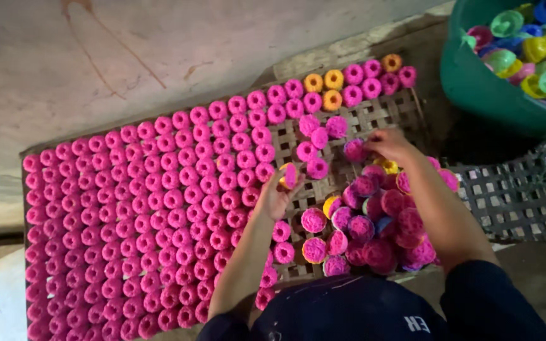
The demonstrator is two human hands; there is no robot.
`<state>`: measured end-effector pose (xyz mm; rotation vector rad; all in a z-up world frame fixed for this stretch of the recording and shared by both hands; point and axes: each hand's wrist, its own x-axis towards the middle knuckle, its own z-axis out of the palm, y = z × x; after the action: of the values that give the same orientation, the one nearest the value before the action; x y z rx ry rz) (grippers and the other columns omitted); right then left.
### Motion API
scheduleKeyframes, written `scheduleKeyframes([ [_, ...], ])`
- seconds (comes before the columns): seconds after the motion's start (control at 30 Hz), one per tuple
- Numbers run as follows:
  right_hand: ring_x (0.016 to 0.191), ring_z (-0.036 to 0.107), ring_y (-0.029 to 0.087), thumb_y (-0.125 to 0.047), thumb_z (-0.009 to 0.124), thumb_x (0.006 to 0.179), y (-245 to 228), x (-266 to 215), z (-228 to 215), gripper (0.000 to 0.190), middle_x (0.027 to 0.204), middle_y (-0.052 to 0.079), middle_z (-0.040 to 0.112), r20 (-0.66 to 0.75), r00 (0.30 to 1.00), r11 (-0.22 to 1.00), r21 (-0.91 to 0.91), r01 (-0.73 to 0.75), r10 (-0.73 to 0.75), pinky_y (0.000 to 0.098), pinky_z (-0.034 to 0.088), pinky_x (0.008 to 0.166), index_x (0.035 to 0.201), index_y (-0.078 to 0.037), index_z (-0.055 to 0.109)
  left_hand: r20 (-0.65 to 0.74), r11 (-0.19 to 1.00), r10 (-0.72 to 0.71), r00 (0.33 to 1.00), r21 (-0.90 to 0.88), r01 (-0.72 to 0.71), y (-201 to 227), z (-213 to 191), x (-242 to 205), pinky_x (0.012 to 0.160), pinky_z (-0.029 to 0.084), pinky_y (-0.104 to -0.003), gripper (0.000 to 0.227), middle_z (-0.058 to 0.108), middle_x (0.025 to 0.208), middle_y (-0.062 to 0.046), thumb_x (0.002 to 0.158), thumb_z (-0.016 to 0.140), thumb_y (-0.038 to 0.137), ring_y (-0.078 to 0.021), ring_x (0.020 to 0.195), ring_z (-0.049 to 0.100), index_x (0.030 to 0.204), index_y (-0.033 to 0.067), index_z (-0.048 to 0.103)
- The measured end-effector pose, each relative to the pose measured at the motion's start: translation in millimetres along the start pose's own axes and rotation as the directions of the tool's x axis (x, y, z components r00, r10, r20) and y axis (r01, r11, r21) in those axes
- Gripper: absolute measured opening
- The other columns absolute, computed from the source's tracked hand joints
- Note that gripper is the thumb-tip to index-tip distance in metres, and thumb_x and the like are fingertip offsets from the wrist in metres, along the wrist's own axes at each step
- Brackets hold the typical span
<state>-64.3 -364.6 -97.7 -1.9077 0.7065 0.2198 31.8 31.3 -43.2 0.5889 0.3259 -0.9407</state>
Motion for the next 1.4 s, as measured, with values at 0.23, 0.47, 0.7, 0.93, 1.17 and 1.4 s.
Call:
scheduleKeyframes([
  [0.23, 0.074, 0.065, 0.021, -0.018, 0.082, 0.088, -100.9, -81.4, 57.9, 0.053, 0.098, 0.010, 0.068, -0.461, 0.609, 0.760, -0.308, 0.572, -0.645, 0.0347, 0.053, 0.067, 0.131, -0.004, 0.055, 0.281, 0.233, 0.610, 0.741, 0.830, -0.506, -1.0, 46.7, -20.5, 0.090, 0.062, -0.038, 0.044, 0.058, 0.131, -0.018, 0.088, 0.076, 0.009, -0.0292, 0.109, 0.066, 0.125, 0.0019, 0.054],
  [0.47, 0.076, 0.070, 0.038, -0.021, 0.085, 0.074, -159.8, -99.9, 61.0, 0.080, 0.102, 0.020, 0.072, -0.321, 0.607, 0.645, -0.621, 0.445, -0.727, 0.0445, 0.055, 0.064, 0.145, -0.005, 0.050, 0.561, -0.099, 0.611, 0.558, 0.754, -0.650, 2.6, 54.2, 7.8, 0.097, 0.048, -0.047, 0.031, 0.054, 0.136, -0.015, 0.083, 0.076, 0.005, -0.0367, 0.121, 0.055, 0.111, 0.0051, 0.061],
  [0.7, 0.075, 0.068, 0.042, -0.023, 0.085, 0.076, -135.6, -110.0, 63.9, 0.086, 0.096, 0.021, 0.071, -0.289, 0.731, 0.704, -0.618, 0.350, -0.618, 0.0494, 0.054, 0.064, 0.149, -0.006, 0.044, 0.586, -0.293, 0.615, 0.528, 0.791, -0.537, -8.3, 53.0, -11.2, 0.110, 0.050, -0.038, 0.036, 0.054, 0.146, -0.017, 0.081, 0.079, 0.003, -0.0376, 0.138, 0.053, 0.111, 0.0043, 0.060],
  [0.93, 0.080, 0.069, 0.039, -0.012, 0.086, 0.077, -137.8, -122.9, 68.4, 0.076, 0.107, 0.019, 0.071, -0.328, 0.539, 0.599, -0.651, 0.467, -0.776, 0.0464, 0.054, 0.067, 0.144, -0.005, 0.051, 0.657, -0.419, 0.545, 0.521, 0.751, -0.509, -2.0, 62.0, -20.0, 0.112, 0.052, -0.041, 0.040, 0.058, 0.137, -0.015, 0.083, 0.078, -0.001, -0.0372, 0.134, 0.055, 0.117, 0.0058, 0.058],
  [1.17, 0.084, 0.069, 0.030, -0.011, 0.084, 0.085, -143.5, -143.7, 66.0, 0.057, 0.118, 0.019, 0.069, -0.450, 0.508, 0.678, -0.523, 0.517, -0.734, 0.0408, 0.057, 0.075, 0.136, -0.003, 0.060, 0.633, -0.326, 0.573, 0.521, 0.759, -0.563, 1.4, 73.0, -40.2, 0.089, 0.059, -0.042, 0.057, 0.059, 0.128, -0.018, 0.070, 0.084, 0.003, -0.0345, 0.113, 0.062, 0.119, 0.0031, 0.054],
  [1.4, 0.105, 0.069, 0.032, -0.016, 0.080, 0.104, -225.6, -173.2, -81.0, 0.065, 0.148, 0.024, 0.059, -0.663, 0.253, 0.704, -0.611, 0.362, -0.705, 0.0369, 0.056, 0.081, 0.156, 0.005, 0.047, 0.212, 0.989, 0.149, 0.966, -0.018, -0.148, 11.4, 98.6, -43.1, 0.095, 0.059, -0.045, 0.045, 0.060, 0.136, -0.015, 0.107, 0.033, 0.030, -0.0282, 0.118, 0.066, 0.138, 0.0039, 0.052],
])
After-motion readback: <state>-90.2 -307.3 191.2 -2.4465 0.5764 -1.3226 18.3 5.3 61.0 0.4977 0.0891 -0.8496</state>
